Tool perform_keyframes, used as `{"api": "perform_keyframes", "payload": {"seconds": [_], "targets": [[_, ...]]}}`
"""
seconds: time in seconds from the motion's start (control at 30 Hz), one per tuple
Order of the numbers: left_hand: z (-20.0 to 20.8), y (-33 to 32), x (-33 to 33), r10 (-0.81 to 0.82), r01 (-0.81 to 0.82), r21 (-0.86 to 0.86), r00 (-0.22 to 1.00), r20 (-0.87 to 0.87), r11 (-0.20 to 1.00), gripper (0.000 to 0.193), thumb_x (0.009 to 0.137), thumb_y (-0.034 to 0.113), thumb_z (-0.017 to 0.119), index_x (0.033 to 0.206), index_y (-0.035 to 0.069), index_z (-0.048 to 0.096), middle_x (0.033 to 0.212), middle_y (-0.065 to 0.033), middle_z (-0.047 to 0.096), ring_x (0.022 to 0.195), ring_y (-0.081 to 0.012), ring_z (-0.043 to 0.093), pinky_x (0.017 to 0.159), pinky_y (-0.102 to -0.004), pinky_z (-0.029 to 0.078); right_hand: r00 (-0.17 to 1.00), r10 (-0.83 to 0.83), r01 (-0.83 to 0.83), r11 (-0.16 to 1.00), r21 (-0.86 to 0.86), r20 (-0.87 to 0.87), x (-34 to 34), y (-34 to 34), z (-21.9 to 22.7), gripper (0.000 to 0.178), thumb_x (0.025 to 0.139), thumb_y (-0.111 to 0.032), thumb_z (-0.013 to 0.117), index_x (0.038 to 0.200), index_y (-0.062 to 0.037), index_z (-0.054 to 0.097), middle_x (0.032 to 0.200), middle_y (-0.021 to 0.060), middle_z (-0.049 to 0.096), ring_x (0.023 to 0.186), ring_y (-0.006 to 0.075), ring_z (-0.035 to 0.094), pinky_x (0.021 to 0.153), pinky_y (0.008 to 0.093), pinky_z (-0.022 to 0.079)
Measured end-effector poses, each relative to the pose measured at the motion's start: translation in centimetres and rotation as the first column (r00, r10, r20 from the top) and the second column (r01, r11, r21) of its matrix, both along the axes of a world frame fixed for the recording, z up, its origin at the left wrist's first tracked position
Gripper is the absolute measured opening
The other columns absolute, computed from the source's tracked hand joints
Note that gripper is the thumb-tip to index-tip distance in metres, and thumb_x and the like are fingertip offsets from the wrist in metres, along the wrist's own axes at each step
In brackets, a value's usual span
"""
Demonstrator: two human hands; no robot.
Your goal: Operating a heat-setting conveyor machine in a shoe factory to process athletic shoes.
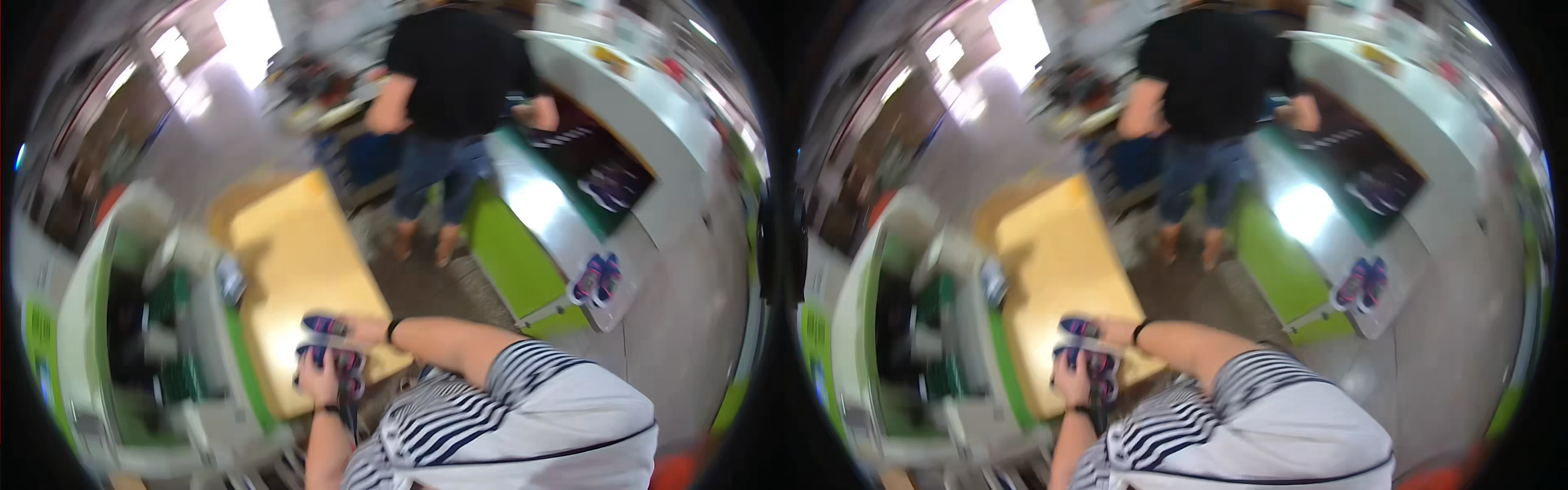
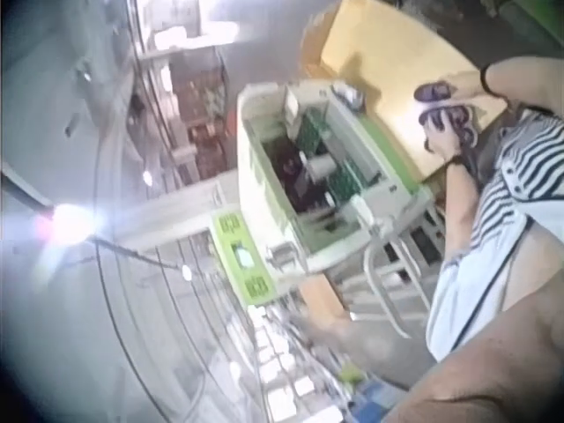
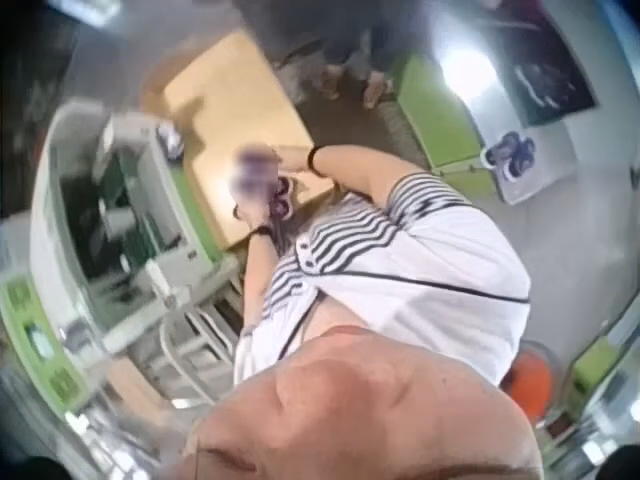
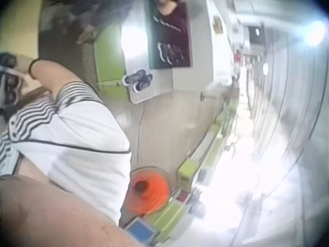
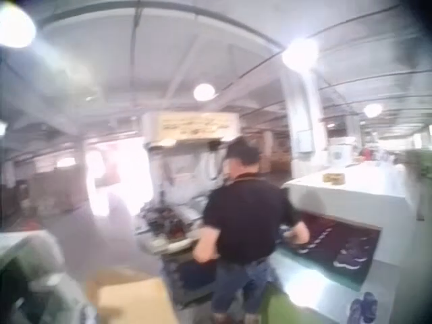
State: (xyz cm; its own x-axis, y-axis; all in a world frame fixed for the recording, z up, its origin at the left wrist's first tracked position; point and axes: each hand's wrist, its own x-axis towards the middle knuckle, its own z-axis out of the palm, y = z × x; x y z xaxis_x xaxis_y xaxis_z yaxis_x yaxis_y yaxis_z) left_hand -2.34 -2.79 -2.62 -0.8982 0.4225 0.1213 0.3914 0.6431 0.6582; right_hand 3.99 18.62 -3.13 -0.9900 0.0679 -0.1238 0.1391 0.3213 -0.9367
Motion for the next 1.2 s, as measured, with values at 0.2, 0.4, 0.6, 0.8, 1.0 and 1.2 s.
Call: {"api": "perform_keyframes", "payload": {"seconds": [0.2,0.4,0.6,0.8,1.0,1.2], "targets": [[1.1,0.0,0.5,0.111,-0.111,-0.14,0.994,-0.009,0.984,0.064,0.084,0.057,0.068,0.122,0.005,0.067,0.133,-0.0181,0.06,0.12,-0.035,0.058,0.102,-0.0435,0.043,0.972,-0.096,0.051,0.977,0.207,0.213,0.2,-0.2,0.9,0.07,0.089,-0.036,0.069,0.145,-0.0065,0.04,0.136,0.0264,0.055,0.123,0.0427,0.056,0.103,0.0465,0.046],[1.2,-0.3,0.7,0.115,-0.11,-0.151,0.993,0.024,0.982,0.071,0.084,0.06,0.064,0.126,0.003,0.065,0.136,-0.0186,0.058,0.12,-0.0329,0.059,0.102,-0.0444,0.039,0.982,-0.108,0.051,0.943,0.33,0.158,0.4,-0.5,0.2,0.072,0.091,-0.033,0.067,0.149,-0.0064,0.034,0.136,0.0286,0.054,0.123,0.0462,0.055,0.103,0.0487,0.045],[1.2,0.2,0.5,0.113,-0.11,-0.142,0.994,0.01,0.984,0.067,0.084,0.057,0.067,0.124,0.002,0.066,0.133,-0.0191,0.058,0.121,-0.0331,0.057,0.101,-0.0446,0.04,0.989,-0.071,0.02,0.933,0.359,0.129,0.5,-0.1,0.7,0.069,0.092,-0.037,0.066,0.145,-0.0046,0.036,0.129,0.0286,0.058,0.116,0.0469,0.058,0.098,0.0508,0.047],[1.3,-0.1,-0.6,0.085,-0.081,-0.099,0.995,0.044,0.992,0.065,0.085,0.053,0.068,0.124,0.001,0.064,0.131,-0.0213,0.057,0.12,-0.0366,0.056,0.101,-0.0455,0.041,0.86,0.048,-0.266,0.892,0.365,0.509,-5.8,2.9,5.8,0.069,0.093,-0.054,0.06,0.136,-0.001,0.05,0.124,0.0293,0.061,0.111,0.045,0.061,0.094,0.0503,0.05],[1.5,0.0,-0.2,0.102,-0.1,-0.101,0.995,0.021,0.99,0.062,0.082,0.049,0.073,0.121,0.001,0.065,0.13,-0.0205,0.059,0.115,-0.0374,0.058,0.099,-0.046,0.043,0.999,-0.039,0.051,0.859,0.51,-0.035,-21.4,5.0,1.8,0.075,0.088,-0.05,0.069,0.136,0.0028,0.046,0.121,0.0326,0.061,0.117,0.0439,0.058,0.099,0.0475,0.047],[1.5,0.1,-0.5,0.129,-0.122,-0.085,0.988,0.087,0.989,0.055,0.084,0.041,0.074,0.122,0.004,0.065,0.127,-0.0198,0.06,0.111,-0.0378,0.059,0.097,-0.0447,0.045,0.929,-0.368,0.36,0.919,0.159,0.023,-32.3,4.5,-2.7,0.069,0.082,-0.034,0.076,0.132,0.0015,0.046,0.117,0.0299,0.064,0.108,0.0452,0.061,0.095,0.0489,0.049]]}}
